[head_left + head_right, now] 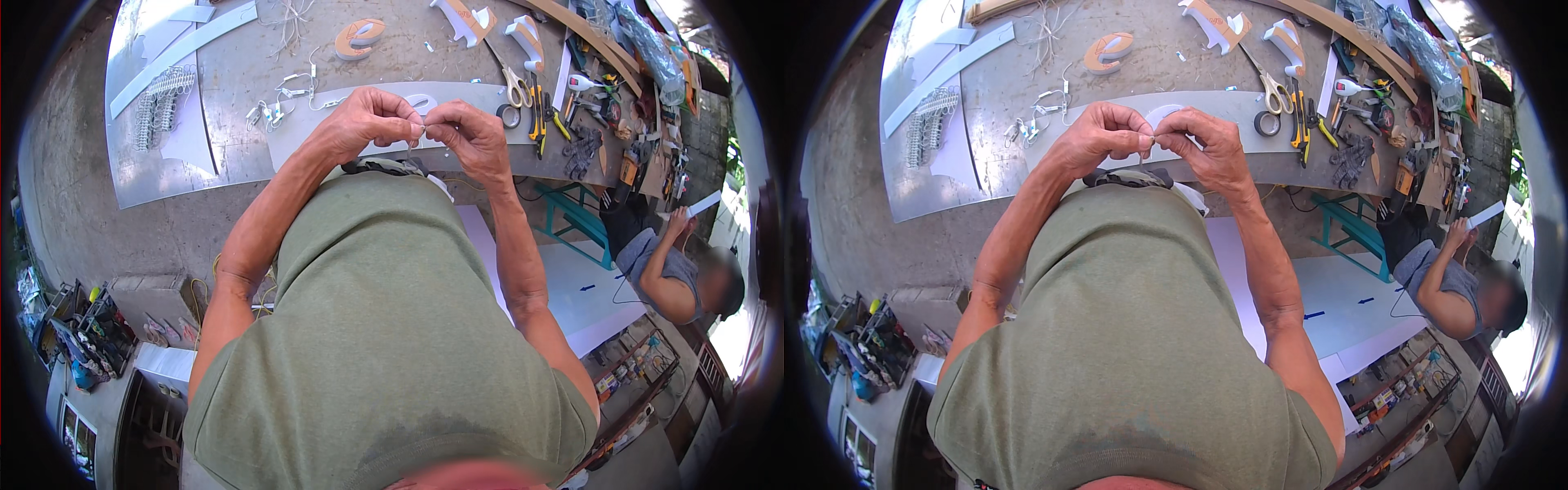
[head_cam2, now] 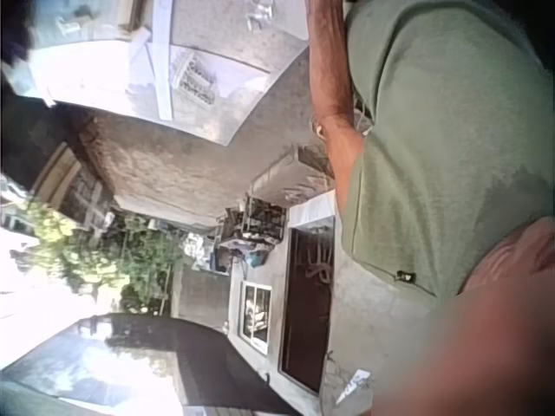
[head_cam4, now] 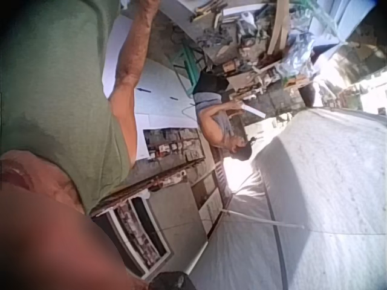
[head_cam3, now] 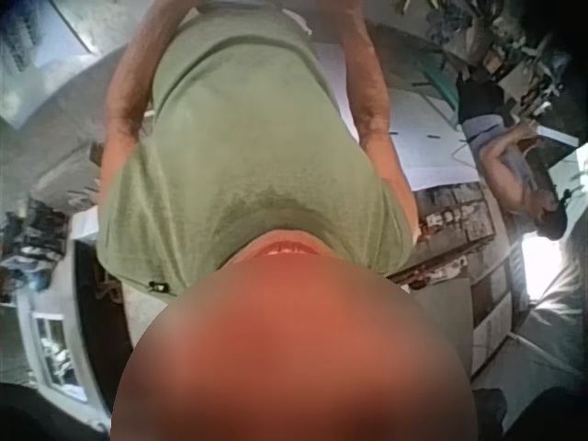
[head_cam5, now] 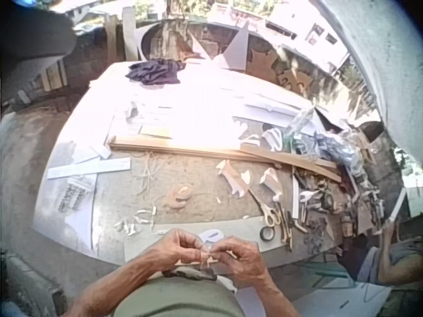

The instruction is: Assembling a sign by applying adhesive and tape to individual foam or vinyl letters.

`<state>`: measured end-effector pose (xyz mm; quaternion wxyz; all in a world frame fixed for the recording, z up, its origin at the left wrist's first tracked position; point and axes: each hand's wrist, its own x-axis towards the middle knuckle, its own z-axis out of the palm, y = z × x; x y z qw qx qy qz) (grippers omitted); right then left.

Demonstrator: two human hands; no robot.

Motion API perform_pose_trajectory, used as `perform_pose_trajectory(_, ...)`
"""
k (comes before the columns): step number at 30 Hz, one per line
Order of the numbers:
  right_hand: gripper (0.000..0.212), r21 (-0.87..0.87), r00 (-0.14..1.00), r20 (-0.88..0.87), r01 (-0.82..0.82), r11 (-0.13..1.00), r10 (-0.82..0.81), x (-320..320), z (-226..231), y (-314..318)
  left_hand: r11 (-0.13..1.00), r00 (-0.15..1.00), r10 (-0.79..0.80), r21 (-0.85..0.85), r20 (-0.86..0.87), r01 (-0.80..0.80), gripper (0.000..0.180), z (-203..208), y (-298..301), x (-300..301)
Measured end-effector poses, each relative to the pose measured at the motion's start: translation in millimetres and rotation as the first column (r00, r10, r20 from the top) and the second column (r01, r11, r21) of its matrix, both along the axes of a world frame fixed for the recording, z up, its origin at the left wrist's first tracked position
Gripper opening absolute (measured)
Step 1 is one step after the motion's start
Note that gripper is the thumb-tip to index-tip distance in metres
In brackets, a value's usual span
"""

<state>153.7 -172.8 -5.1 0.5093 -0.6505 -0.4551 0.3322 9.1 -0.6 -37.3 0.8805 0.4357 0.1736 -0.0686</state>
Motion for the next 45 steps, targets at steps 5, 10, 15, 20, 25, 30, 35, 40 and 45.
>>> perform_pose_trajectory(5,0.013,0.017,1.0,-0.011,0.009,1.0,-0.009,-0.2,-0.8,2.3,1.0,1.0,-0.017,-0.01,-0.016,0.017,0.013,1.9,1.6,-0.5)
perform_pose_trajectory(10,0.018,0.097,0.974,0.226,-0.005,0.995,-0.017,-2.4,4.7,5.0,1.0,1.0,-0.009,-0.026,-0.021,0.009,0.012,-1.9,0.7,-1.3)
perform_pose_trajectory(15,0.019,0.144,0.944,0.318,0.042,0.989,-0.086,-6.6,2.2,6.7,0.996,0.999,-0.012,-0.085,-0.044,0.009,0.011,0.0,1.4,0.7)
perform_pose_trajectory(20,0.021,0.188,0.915,0.372,0.087,0.978,-0.153,-12.8,-3.3,6.6,1.0,0.998,0.006,-0.017,-0.065,-0.007,0.013,3.2,0.7,1.7)
perform_pose_trajectory(25,0.024,0.263,0.872,0.403,0.182,0.947,-0.279,-25.1,-6.4,8.4,0.998,0.998,0.053,-0.022,-0.02,-0.053,0.014,-0.9,0.1,1.4)
perform_pose_trajectory(30,0.024,0.297,0.853,0.393,0.234,0.926,-0.342,-36.4,-11.3,5.7,0.996,0.997,0.075,-0.052,0.006,-0.074,0.013,0.4,-2.3,-0.3)
perform_pose_trajectory(35,0.025,0.284,0.867,0.354,0.259,0.923,-0.352,-43.4,-14.8,1.1,0.99,0.992,0.122,-0.066,-0.026,-0.123,0.013,4.0,-5.0,-0.2)
perform_pose_trajectory(40,0.028,0.208,0.891,0.301,0.287,0.935,-0.34,-50.3,-14.8,-2.0,0.99,0.99,0.138,-0.034,-0.026,-0.139,0.012,4.6,-5.1,-0.1)
perform_pose_trajectory(45,0.031,0.174,0.9,0.347,0.214,0.961,-0.263,-46.6,-14.1,-2.8,0.983,0.983,0.183,0.01,-0.01,-0.183,0.013,-0.5,-5.7,-1.9)
